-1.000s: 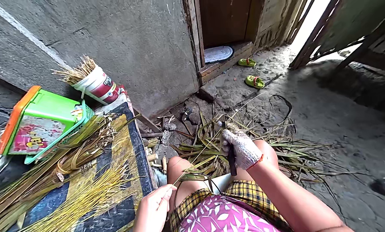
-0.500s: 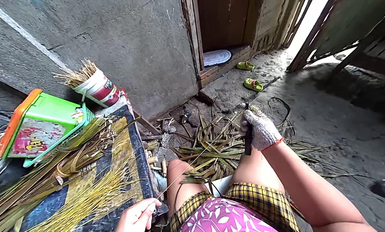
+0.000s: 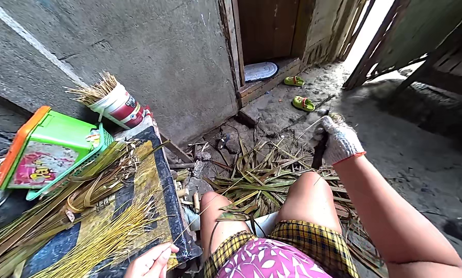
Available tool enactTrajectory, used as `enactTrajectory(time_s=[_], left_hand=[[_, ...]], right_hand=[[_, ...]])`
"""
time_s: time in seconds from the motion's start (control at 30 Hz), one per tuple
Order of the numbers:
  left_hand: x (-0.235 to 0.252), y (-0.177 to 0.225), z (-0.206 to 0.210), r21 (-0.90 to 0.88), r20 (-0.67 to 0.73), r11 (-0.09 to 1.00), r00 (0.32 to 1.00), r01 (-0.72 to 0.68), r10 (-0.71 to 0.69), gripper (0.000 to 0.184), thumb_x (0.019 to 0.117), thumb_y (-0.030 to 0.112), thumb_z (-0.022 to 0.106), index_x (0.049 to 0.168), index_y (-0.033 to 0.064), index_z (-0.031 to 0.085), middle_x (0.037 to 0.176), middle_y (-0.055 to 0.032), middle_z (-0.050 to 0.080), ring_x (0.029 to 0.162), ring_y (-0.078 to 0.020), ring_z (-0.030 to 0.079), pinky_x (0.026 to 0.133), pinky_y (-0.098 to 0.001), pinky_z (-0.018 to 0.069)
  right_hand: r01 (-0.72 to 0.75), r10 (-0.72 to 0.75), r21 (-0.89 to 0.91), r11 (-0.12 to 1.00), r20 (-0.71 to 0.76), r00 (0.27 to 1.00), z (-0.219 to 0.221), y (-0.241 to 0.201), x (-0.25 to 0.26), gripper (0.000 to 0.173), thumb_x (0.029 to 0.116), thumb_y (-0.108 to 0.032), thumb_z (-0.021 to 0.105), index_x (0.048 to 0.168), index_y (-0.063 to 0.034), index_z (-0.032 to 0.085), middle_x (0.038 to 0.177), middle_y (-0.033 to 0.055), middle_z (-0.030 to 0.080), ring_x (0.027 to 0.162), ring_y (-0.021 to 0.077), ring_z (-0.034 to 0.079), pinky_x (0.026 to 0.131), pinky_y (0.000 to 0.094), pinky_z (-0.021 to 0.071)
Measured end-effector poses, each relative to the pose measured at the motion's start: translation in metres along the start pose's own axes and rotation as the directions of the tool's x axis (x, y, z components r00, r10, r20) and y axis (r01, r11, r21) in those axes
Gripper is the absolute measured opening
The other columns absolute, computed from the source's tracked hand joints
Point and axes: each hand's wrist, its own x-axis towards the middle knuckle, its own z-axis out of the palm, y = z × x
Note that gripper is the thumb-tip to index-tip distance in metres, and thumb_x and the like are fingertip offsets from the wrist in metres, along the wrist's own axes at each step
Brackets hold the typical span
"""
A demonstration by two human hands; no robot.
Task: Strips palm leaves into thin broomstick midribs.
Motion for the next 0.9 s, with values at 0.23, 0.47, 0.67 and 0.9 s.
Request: enactTrajectory(time_s=[0.23,0.47,0.67,0.9], left_hand=[[0.006,0.004,0.008,0.007,-0.032,1.000,0.999,0.009,-0.009,0.026,0.1022,0.006,0.050,0.107,0.0031,0.075,0.064,0.0082,0.060,0.052,0.0026,0.049,0.052,-0.0161,0.0425],[0.012,0.008,0.009,-0.010,-0.076,0.997,0.994,0.082,-0.083,0.027,0.1039,0.007,0.048,0.108,0.0043,0.075,0.061,0.0082,0.058,0.048,0.0017,0.047,0.049,-0.0163,0.0402],[0.009,0.000,0.008,-0.021,-0.117,0.996,0.989,0.087,-0.089,0.027,0.1032,0.006,0.048,0.107,0.0028,0.075,0.060,0.0083,0.057,0.048,0.0016,0.046,0.048,-0.0163,0.0395],[0.018,0.007,0.021,-0.034,-0.058,0.994,0.993,0.103,-0.104,0.026,0.1035,0.005,0.049,0.106,0.0026,0.075,0.060,0.0085,0.056,0.048,0.0017,0.046,0.050,-0.0160,0.0401]], right_hand=[[-0.019,0.039,0.215,0.976,-0.089,0.995,-0.016,0.023,0.006,0.031,0.1102,-0.042,0.038,0.093,-0.0199,0.052,0.065,-0.0075,0.051,0.051,0.0041,0.051,0.049,0.0214,0.0480],[0.043,0.120,0.482,0.875,-0.302,0.946,-0.033,0.058,-0.010,0.038,0.1114,-0.043,0.034,0.089,-0.0162,0.049,0.060,-0.0060,0.051,0.048,0.0057,0.052,0.048,0.0231,0.0495],[0.179,0.264,0.582,0.793,-0.594,0.760,-0.093,0.102,0.019,0.032,0.1118,-0.033,0.030,0.090,-0.0133,0.043,0.060,-0.0030,0.043,0.046,0.0069,0.044,0.047,0.0240,0.0455],[-0.120,0.113,0.196,0.973,0.049,0.992,-0.038,0.100,-0.044,0.025,0.1115,-0.031,0.033,0.118,-0.0173,0.053,0.070,-0.0082,0.053,0.053,0.0035,0.051,0.050,0.0217,0.0487]])
